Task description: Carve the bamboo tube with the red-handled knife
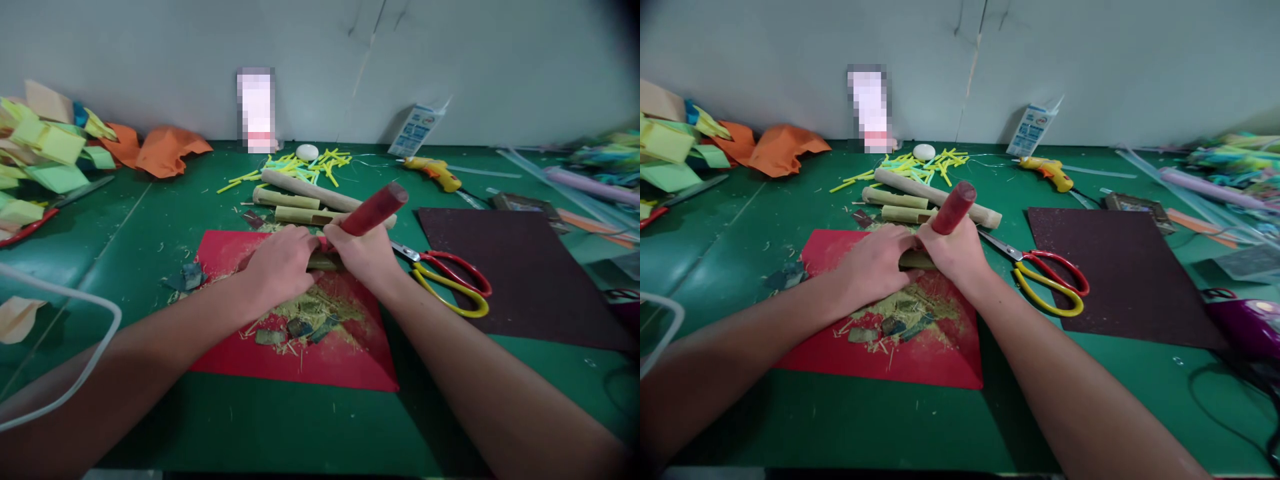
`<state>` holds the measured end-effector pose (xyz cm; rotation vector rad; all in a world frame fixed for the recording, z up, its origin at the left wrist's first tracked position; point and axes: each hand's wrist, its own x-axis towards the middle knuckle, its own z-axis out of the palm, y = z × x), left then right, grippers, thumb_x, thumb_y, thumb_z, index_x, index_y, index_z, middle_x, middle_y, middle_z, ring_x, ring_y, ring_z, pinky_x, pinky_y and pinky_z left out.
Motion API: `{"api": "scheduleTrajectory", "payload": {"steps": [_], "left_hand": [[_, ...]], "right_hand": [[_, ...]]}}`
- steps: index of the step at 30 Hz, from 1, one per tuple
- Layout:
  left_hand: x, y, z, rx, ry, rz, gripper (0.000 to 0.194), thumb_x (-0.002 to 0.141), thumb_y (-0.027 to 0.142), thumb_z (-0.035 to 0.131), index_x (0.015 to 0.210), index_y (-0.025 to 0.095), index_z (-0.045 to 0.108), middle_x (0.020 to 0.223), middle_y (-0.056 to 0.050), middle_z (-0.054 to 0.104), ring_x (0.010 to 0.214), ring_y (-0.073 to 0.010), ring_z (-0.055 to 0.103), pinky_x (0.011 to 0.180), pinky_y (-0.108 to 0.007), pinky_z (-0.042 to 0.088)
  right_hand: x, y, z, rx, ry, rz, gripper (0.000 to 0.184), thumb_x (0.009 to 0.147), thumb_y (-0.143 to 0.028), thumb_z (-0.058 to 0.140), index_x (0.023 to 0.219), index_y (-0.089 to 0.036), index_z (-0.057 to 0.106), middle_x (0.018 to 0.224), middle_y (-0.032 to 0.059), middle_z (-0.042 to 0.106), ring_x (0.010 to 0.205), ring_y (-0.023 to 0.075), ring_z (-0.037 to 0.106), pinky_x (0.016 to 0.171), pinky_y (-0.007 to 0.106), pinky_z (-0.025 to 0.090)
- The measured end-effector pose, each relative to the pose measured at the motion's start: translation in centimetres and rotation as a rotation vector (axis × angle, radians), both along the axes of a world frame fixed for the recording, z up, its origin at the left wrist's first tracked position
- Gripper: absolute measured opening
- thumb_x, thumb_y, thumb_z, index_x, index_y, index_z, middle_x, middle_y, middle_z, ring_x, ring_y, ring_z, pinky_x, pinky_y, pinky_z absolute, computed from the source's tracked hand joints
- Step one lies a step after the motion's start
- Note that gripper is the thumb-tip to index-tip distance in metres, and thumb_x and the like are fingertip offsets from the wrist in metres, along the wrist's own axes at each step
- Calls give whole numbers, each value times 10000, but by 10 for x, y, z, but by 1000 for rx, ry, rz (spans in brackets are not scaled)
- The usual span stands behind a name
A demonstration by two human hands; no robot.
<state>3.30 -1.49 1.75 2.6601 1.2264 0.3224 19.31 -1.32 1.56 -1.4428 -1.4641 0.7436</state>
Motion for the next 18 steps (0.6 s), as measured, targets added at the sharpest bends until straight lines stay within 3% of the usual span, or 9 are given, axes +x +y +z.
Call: {"api": "scheduleTrajectory", "payload": {"steps": [11,18], "left_hand": [[-4,7,-9,24,-106,-89,303,856,335,649,1095,152,683,1015,-93,653,992,-258,595,877,-411,509],[-3,7,-10,24,-111,-83,253,879,348,618,1027,155,689,1005,-99,661,988,-265,594,866,-417,507]], "right_hand": [[0,-2,4,-62,82,-53,221,655,-191,555,515,-236,390,490,-46,425,502,96,376,465,279,285],[1,-2,2,-8,48,-17,219,684,-215,563,528,-232,411,514,-39,450,525,103,387,496,282,314]]}}
